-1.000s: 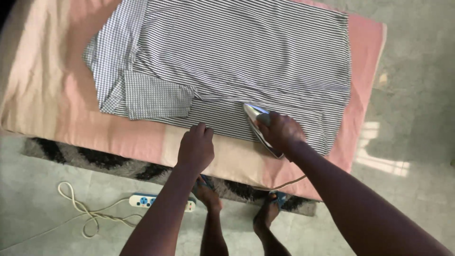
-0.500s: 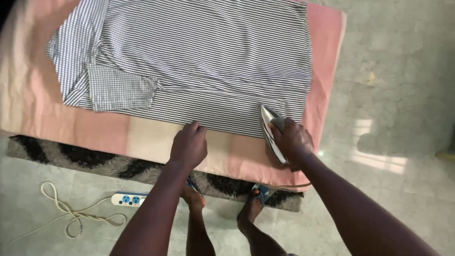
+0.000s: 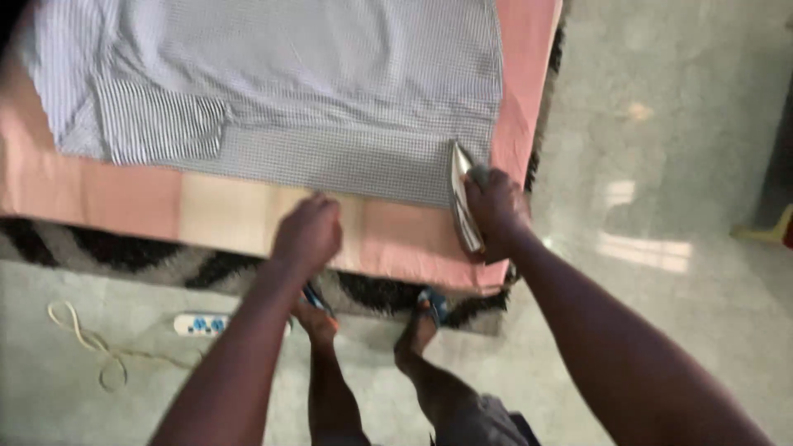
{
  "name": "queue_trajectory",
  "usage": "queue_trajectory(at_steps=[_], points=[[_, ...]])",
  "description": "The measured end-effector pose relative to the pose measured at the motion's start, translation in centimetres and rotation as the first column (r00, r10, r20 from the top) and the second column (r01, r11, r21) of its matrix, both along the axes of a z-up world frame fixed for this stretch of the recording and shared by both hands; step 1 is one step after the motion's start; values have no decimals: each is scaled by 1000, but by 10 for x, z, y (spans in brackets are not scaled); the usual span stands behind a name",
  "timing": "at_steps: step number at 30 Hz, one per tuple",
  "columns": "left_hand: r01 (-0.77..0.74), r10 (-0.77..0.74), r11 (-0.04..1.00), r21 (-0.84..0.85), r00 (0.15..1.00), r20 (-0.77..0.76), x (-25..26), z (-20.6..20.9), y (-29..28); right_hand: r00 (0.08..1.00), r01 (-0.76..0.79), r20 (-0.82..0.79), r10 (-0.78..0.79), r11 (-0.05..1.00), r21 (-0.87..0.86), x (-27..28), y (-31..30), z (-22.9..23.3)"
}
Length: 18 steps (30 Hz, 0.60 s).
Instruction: Iron a striped shirt on a bed surface and fold it.
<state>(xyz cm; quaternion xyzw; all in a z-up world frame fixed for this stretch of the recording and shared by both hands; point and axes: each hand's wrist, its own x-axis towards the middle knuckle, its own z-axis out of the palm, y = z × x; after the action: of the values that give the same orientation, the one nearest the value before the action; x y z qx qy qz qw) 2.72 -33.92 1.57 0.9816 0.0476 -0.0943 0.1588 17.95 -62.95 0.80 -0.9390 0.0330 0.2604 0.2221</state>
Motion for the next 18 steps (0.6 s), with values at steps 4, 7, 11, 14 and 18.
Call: queue_trajectory(at_steps=[4,7,11,14,18], points=[[-70,68,997,-39,997,-41,-9,35,1,974,-169,151,168,986,-5,4,-22,-6],[-109,113,986,-126,993,26,-26,35,8,983,-81,165,75,996,30,-12,-23,2],[-135,128,984,-120,990,-62,-43,30,8,986,148,82,-145,989,-30,-47,-41,7],[-128,119,980,-154,991,-64,-46,32,8,969,237,92,-230,968,-83,-55,-49,1],[-140,168,953,-270,982,85,-62,49,6,985,170,50,-164,972,-161,-46,-62,-22]])
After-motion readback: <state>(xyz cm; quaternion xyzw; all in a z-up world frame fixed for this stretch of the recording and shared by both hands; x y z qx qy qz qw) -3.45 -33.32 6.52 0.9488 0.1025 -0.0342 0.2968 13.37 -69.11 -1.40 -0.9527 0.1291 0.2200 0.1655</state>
